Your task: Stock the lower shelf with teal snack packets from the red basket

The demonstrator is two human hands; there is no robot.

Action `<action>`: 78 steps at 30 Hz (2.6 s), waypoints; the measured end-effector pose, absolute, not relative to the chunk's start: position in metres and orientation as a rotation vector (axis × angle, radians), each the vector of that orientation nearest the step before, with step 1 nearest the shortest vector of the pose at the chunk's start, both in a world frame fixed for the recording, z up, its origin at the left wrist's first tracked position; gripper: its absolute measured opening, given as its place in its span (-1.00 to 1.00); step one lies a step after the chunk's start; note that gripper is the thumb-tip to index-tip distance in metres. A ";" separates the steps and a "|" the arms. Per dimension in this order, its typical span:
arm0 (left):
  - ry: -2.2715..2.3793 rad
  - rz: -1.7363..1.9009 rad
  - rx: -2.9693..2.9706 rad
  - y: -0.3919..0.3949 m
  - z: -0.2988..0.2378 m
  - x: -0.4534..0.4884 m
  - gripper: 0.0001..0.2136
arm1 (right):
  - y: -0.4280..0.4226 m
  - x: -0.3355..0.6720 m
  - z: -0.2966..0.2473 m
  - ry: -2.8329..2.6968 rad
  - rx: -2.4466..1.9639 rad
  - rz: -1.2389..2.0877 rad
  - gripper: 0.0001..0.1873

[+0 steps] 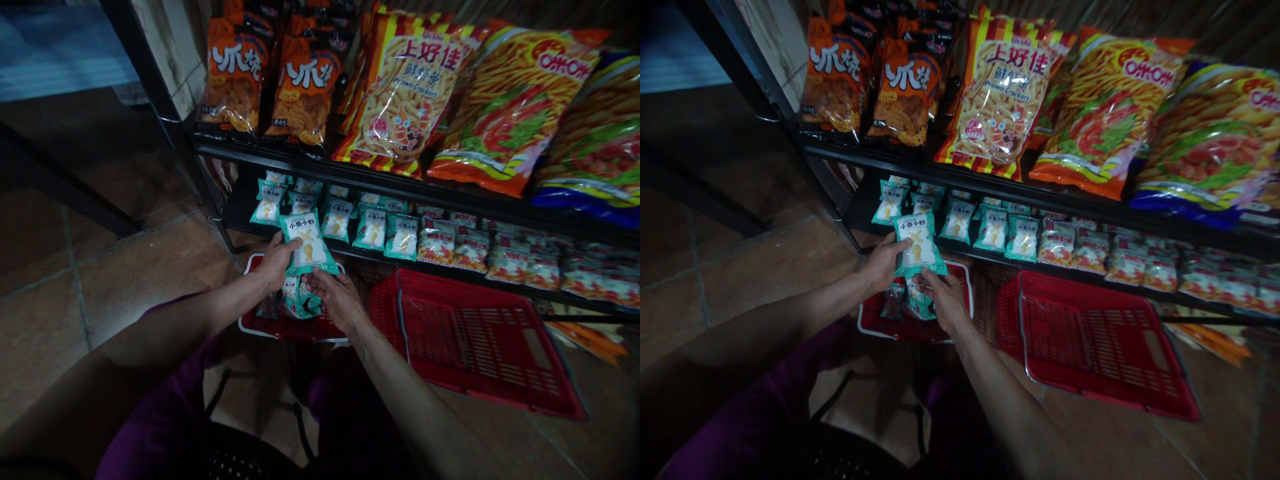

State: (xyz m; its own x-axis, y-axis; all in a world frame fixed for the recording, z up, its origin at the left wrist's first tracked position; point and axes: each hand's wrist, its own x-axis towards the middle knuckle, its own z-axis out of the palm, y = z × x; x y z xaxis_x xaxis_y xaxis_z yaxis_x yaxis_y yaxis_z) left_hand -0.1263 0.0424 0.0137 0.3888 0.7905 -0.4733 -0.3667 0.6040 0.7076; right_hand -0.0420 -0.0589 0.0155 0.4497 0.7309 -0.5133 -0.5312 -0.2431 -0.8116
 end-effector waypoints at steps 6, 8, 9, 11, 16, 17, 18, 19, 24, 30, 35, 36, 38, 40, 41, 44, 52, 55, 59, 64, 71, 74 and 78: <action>0.886 0.783 0.573 0.042 0.013 -0.127 -0.66 | -0.058 -0.040 0.015 -0.125 -1.309 1.148 -0.63; 0.888 0.782 0.589 0.042 0.013 -0.128 -0.66 | -0.058 -0.040 0.017 -0.127 -1.304 1.146 -0.62; 0.889 0.784 0.599 0.042 0.013 -0.128 -0.65 | -0.058 -0.040 0.018 -0.138 -1.309 1.144 -0.62; 0.892 0.790 0.620 0.042 0.013 -0.129 -0.64 | -0.058 -0.041 0.019 -0.152 -1.328 1.140 -0.61; 0.915 0.779 0.656 0.044 0.012 -0.132 -0.60 | -0.056 -0.041 0.018 -0.142 -1.369 1.135 -0.56; 0.913 0.778 0.654 0.044 0.013 -0.132 -0.60 | -0.056 -0.041 0.018 -0.149 -1.370 1.136 -0.56; 0.908 0.779 0.649 0.045 0.013 -0.132 -0.60 | -0.055 -0.041 0.018 -0.156 -1.369 1.136 -0.57; 0.902 0.779 0.643 0.045 0.014 -0.132 -0.60 | -0.055 -0.041 0.018 -0.161 -1.367 1.135 -0.57; 0.889 0.771 0.612 0.046 0.017 -0.132 -0.64 | -0.054 -0.042 0.022 -0.142 -1.359 1.135 -0.60; 0.882 0.773 0.593 0.047 0.015 -0.133 -0.67 | -0.053 -0.042 0.024 -0.132 -1.344 1.134 -0.63; 0.860 0.784 0.596 0.047 0.014 -0.132 -0.67 | -0.052 -0.041 0.021 -0.134 -1.324 1.141 -0.63; 0.856 0.789 0.592 0.047 0.014 -0.132 -0.67 | -0.052 -0.041 0.021 -0.133 -1.321 1.142 -0.63; 0.849 0.787 0.583 0.047 0.015 -0.131 -0.67 | -0.052 -0.040 0.021 -0.133 -1.314 1.140 -0.64; 0.856 0.777 0.571 0.047 0.017 -0.131 -0.68 | -0.052 -0.040 0.022 -0.136 -1.311 1.132 -0.64; 0.862 0.771 0.563 0.047 0.018 -0.131 -0.68 | -0.052 -0.040 0.023 -0.136 -1.313 1.125 -0.64; 0.876 0.774 0.555 0.046 0.020 -0.131 -0.68 | -0.052 -0.041 0.025 -0.141 -1.335 1.104 -0.62; 0.865 0.786 0.557 0.048 0.013 -0.130 -0.64 | -0.054 -0.042 0.020 -0.165 -1.332 1.060 -0.65; 0.851 0.795 0.565 0.049 0.012 -0.130 -0.61 | -0.054 -0.043 0.020 -0.135 -1.301 1.053 -0.66; 0.840 0.793 0.573 0.048 0.012 -0.130 -0.60 | -0.054 -0.042 0.025 -0.129 -1.305 1.060 -0.62; 0.844 0.788 0.581 0.047 0.013 -0.130 -0.62 | -0.053 -0.042 0.028 -0.128 -1.347 1.031 -0.61; 0.829 0.792 0.582 0.048 0.011 -0.130 -0.61 | -0.053 -0.042 0.027 -0.169 -1.352 1.035 -0.64; 0.822 0.787 0.583 0.048 0.012 -0.130 -0.61 | -0.053 -0.042 0.026 -0.187 -1.369 1.011 -0.62; 0.838 0.781 0.617 0.048 0.013 -0.131 -0.63 | -0.053 -0.041 0.024 -0.174 -1.377 0.977 -0.59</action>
State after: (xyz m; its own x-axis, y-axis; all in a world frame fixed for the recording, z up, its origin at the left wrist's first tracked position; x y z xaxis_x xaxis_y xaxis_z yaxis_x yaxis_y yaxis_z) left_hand -0.1306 0.0478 0.0131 0.4313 0.8027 -0.4120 -0.3547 0.5707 0.7406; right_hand -0.0409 -0.0528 0.0242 0.6149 0.6648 -0.4241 -0.4773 -0.1142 -0.8713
